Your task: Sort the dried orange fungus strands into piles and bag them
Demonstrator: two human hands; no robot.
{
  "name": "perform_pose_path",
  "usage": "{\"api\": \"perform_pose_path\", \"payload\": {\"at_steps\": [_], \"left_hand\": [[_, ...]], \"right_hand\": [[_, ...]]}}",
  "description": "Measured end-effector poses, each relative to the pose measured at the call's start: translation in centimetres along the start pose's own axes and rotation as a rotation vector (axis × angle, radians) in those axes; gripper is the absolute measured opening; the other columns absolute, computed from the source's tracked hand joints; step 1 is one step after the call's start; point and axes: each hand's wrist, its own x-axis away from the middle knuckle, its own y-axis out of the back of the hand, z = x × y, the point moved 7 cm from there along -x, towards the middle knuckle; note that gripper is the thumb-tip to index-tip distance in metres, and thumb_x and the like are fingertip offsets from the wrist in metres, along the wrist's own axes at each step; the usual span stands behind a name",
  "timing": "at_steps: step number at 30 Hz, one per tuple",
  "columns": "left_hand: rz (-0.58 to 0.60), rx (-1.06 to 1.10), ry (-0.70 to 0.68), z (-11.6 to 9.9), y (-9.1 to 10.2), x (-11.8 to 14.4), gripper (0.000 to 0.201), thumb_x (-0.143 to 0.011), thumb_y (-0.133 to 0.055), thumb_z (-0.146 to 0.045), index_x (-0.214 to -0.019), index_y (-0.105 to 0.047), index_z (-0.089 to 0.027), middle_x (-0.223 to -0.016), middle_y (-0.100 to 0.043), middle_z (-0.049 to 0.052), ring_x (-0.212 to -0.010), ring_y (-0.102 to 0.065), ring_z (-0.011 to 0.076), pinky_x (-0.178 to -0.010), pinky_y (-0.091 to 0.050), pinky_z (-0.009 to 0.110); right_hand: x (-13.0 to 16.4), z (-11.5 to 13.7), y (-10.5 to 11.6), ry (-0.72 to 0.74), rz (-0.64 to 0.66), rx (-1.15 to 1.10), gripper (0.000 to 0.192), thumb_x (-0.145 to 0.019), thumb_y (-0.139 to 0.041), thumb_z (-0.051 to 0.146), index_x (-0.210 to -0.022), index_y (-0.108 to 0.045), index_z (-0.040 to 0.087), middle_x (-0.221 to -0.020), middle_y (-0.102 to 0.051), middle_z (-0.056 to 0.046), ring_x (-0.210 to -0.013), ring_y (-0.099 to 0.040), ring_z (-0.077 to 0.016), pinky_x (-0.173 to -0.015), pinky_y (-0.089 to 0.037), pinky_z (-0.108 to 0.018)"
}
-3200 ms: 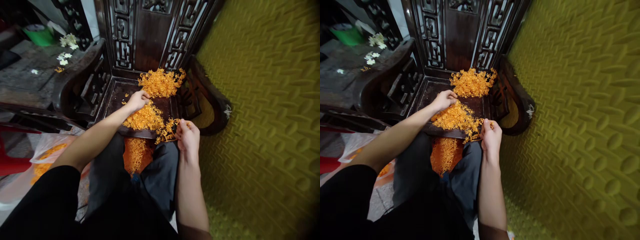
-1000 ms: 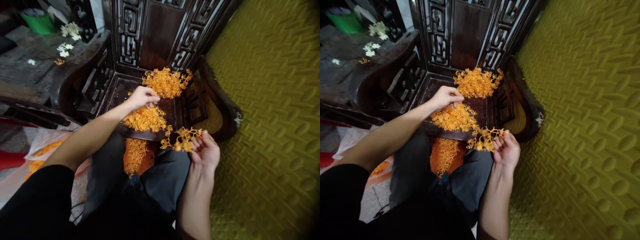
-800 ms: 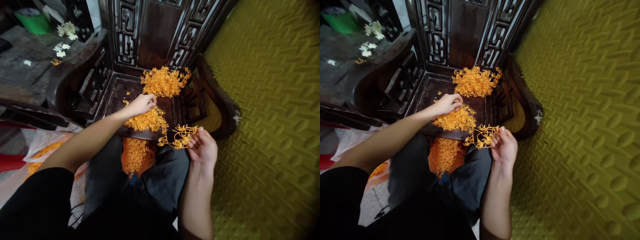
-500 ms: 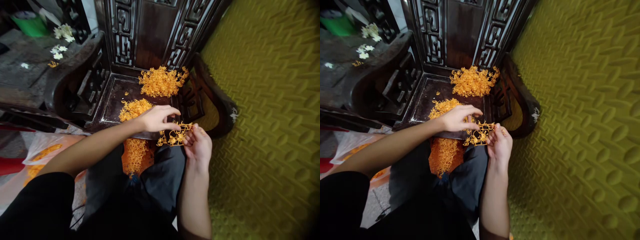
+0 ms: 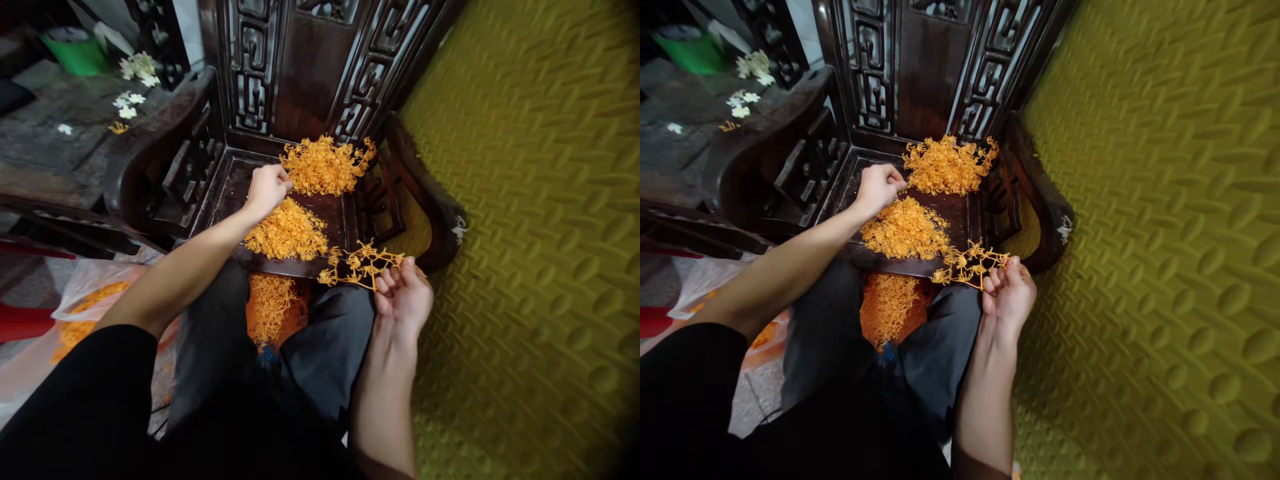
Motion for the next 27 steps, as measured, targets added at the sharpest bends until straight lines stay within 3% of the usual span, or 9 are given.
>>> {"api": "perform_pose_path", "payload": {"at_steps": [4,8,11,13,15,19,21,24,27], "left_hand": [[0.212,-0.172,-0.171,-0.2,-2.0,0.4,0.018,-0.090,-0.066,-0.024,-0.093,-0.082,-0.017,-0.090,-0.076,0.008,-0.086,-0.069,0.0209,-0.086,-0.051,0.034],[0.247,-0.278,-0.252,-3.6,-2.9,2.6,0.034,-0.096,-0.062,-0.038,-0.118,-0.077,-0.018,-0.122,-0.069,0.013,-0.104,-0.067,0.0261,-0.093,-0.050,0.039],[0.415,-0.050,-0.338,-7.6,-4.1,6.1,0.045,-0.096,-0.061,-0.053,-0.123,-0.069,-0.018,-0.114,-0.071,0.011,-0.095,-0.067,0.0213,-0.086,-0.051,0.034],[0.561,0.051,-0.327,-9.3,-5.3,8.6,0.060,-0.085,-0.073,-0.060,-0.126,-0.062,-0.018,-0.107,-0.072,0.009,-0.088,-0.067,0.0201,-0.079,-0.052,0.032],[0.612,0.060,-0.352,-10.2,-6.1,10.4,0.068,-0.078,-0.082,-0.054,-0.131,-0.058,-0.018,-0.106,-0.072,0.008,-0.088,-0.067,0.0207,-0.079,-0.053,0.033],[0.569,0.073,-0.414,-10.2,-6.8,10.7,0.024,-0.086,-0.079,-0.029,-0.106,-0.073,-0.018,-0.100,-0.075,0.007,-0.098,-0.069,0.0207,-0.093,-0.052,0.036],[0.559,0.152,-0.288,-8.8,-6.5,9.6,0.007,-0.087,-0.075,-0.023,-0.092,-0.076,-0.018,-0.092,-0.077,0.005,-0.087,-0.071,0.0183,-0.088,-0.055,0.036],[0.601,0.400,0.052,-6.1,-6.0,8.2,0.005,-0.087,-0.074,-0.020,-0.087,-0.076,-0.016,-0.079,-0.076,0.006,-0.060,-0.067,0.0135,-0.065,-0.057,0.032],[0.620,0.646,0.256,-4.8,-5.6,7.6,0.004,-0.083,-0.076,-0.013,-0.079,-0.074,-0.013,-0.072,-0.075,0.009,-0.061,-0.070,0.0151,-0.058,-0.057,0.031]], "right_hand": [[0.2,0.0,-0.2,-0.007,0.009,0.022,0.048,-0.074,-0.089,0.040,-0.068,-0.046,0.020,-0.049,-0.023,0.015,-0.040,-0.014,-0.0022,-0.033,-0.016,-0.014],[0.4,-0.3,-1.1,-0.025,0.022,0.008,0.050,-0.068,-0.092,0.041,-0.070,-0.046,0.020,-0.050,-0.026,0.015,-0.040,-0.015,-0.0018,-0.034,-0.015,-0.014],[0.5,-0.6,-1.8,-0.031,0.033,-0.013,0.052,-0.068,-0.093,0.040,-0.070,-0.044,0.021,-0.049,-0.025,0.015,-0.040,-0.014,-0.0018,-0.034,-0.015,-0.013],[0.7,-0.8,-2.3,-0.037,0.048,-0.019,0.054,-0.068,-0.092,0.041,-0.070,-0.042,0.021,-0.048,-0.025,0.015,-0.040,-0.014,-0.0019,-0.034,-0.016,-0.013],[0.9,-1.0,-2.8,-0.036,0.061,-0.016,0.056,-0.070,-0.092,0.042,-0.069,-0.040,0.021,-0.049,-0.025,0.015,-0.041,-0.016,-0.0021,-0.034,-0.017,-0.013],[1.0,-1.1,-3.2,-0.022,0.041,-0.011,0.058,-0.068,-0.093,0.043,-0.069,-0.039,0.021,-0.049,-0.025,0.015,-0.041,-0.016,-0.0019,-0.035,-0.017,-0.013],[0.9,-1.0,-2.8,-0.005,0.011,-0.013,0.058,-0.066,-0.094,0.043,-0.069,-0.040,0.021,-0.049,-0.025,0.015,-0.041,-0.015,-0.0016,-0.034,-0.016,-0.013],[0.6,-0.5,-2.0,0.038,-0.023,-0.011,0.056,-0.066,-0.093,0.044,-0.068,-0.042,0.020,-0.047,-0.025,0.016,-0.040,-0.013,-0.0012,-0.034,-0.015,-0.013],[0.5,0.0,-1.5,0.066,-0.025,-0.015,0.057,-0.068,-0.093,0.043,-0.066,-0.041,0.020,-0.047,-0.025,0.015,-0.039,-0.014,-0.0013,-0.033,-0.016,-0.014]]}}
